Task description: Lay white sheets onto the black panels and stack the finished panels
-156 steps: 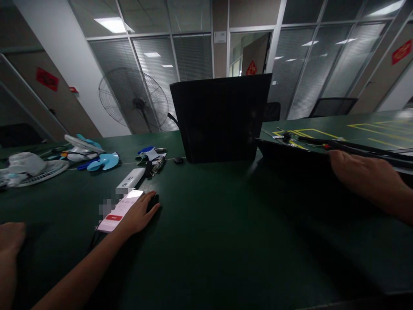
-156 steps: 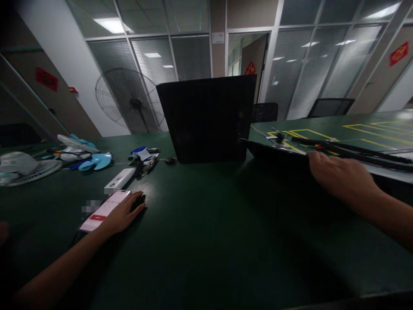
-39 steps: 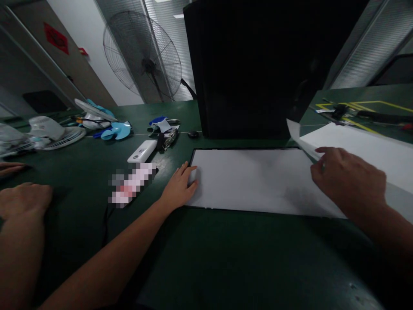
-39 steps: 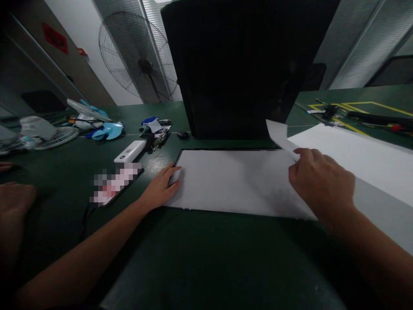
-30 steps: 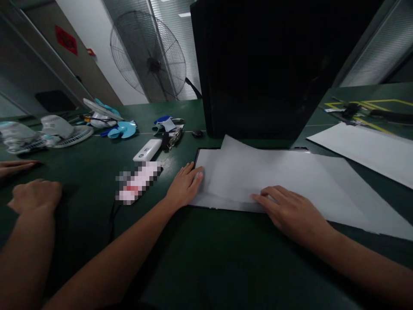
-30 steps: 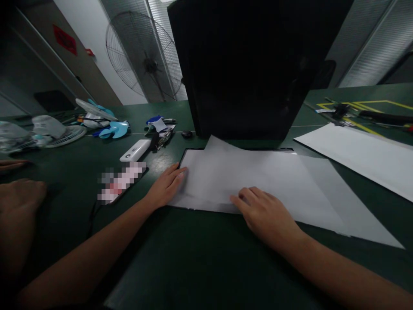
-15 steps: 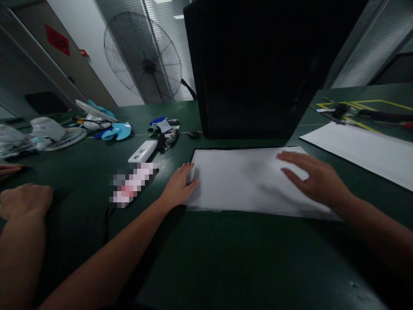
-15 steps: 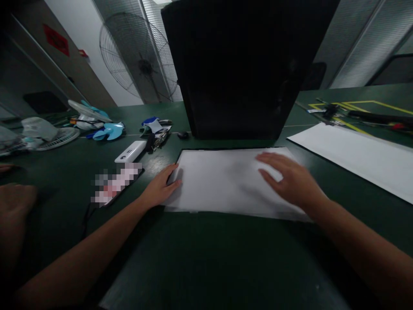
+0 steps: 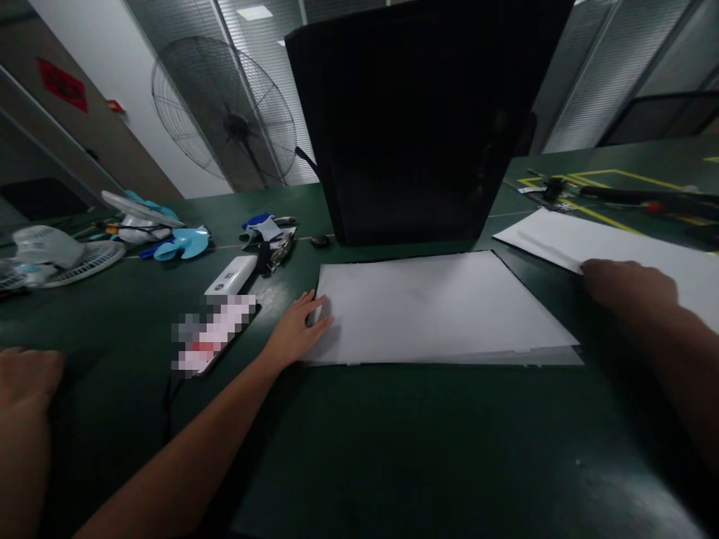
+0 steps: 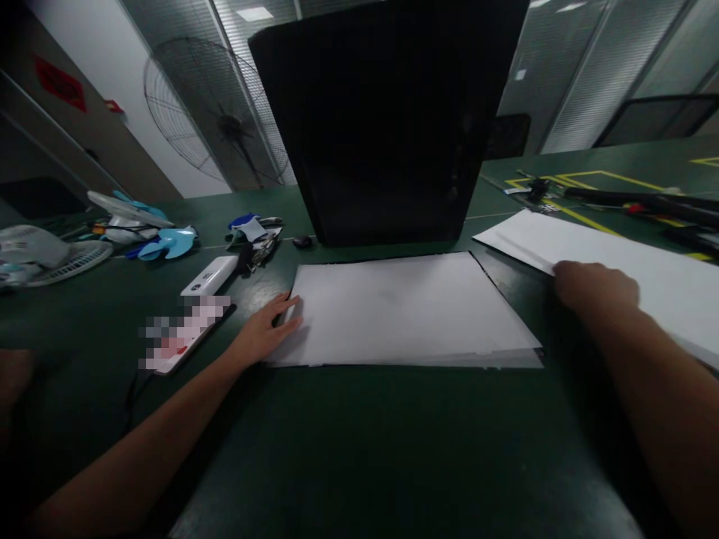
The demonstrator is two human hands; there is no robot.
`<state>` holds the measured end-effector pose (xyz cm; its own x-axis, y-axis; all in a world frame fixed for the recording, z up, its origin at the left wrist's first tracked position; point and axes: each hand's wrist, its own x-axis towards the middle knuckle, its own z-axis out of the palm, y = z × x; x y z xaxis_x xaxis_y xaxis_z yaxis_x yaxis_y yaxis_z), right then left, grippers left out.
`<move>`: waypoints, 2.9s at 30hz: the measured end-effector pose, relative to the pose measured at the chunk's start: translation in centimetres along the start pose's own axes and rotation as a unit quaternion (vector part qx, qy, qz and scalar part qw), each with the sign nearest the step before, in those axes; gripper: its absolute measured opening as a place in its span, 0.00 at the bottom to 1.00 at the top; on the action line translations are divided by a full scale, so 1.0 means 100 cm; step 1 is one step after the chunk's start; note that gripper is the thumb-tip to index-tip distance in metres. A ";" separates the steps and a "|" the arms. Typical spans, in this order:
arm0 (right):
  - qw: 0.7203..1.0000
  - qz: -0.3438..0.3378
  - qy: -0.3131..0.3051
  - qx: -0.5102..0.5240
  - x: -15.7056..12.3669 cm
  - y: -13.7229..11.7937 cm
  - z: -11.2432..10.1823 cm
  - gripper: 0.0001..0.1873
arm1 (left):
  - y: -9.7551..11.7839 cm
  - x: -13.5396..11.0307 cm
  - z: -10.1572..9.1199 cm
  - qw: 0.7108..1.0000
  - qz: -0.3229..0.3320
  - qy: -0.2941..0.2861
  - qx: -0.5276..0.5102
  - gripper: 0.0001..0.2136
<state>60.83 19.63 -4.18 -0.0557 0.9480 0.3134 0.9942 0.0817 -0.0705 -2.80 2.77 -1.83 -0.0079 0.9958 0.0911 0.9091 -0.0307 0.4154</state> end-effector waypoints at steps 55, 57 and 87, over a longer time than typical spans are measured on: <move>0.871 -0.449 -0.165 0.115 -0.076 -0.237 -0.056 0.40 | 0.003 -0.011 0.001 0.990 0.055 -0.093 0.091 0.47; 0.897 -0.408 -0.129 0.108 -0.059 -0.214 -0.050 0.36 | 0.003 -0.011 0.001 0.990 0.054 -0.092 0.090 0.46; 0.930 -0.362 0.033 -0.056 -0.128 -0.286 -0.068 0.16 | -0.001 -0.015 0.012 0.994 0.077 -0.046 0.064 0.36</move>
<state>33.76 3.04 0.31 -0.7121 0.6361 0.2973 0.7019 0.6550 0.2798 -2.39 1.42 -3.05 0.1678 0.9841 0.0587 0.9423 -0.1776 0.2838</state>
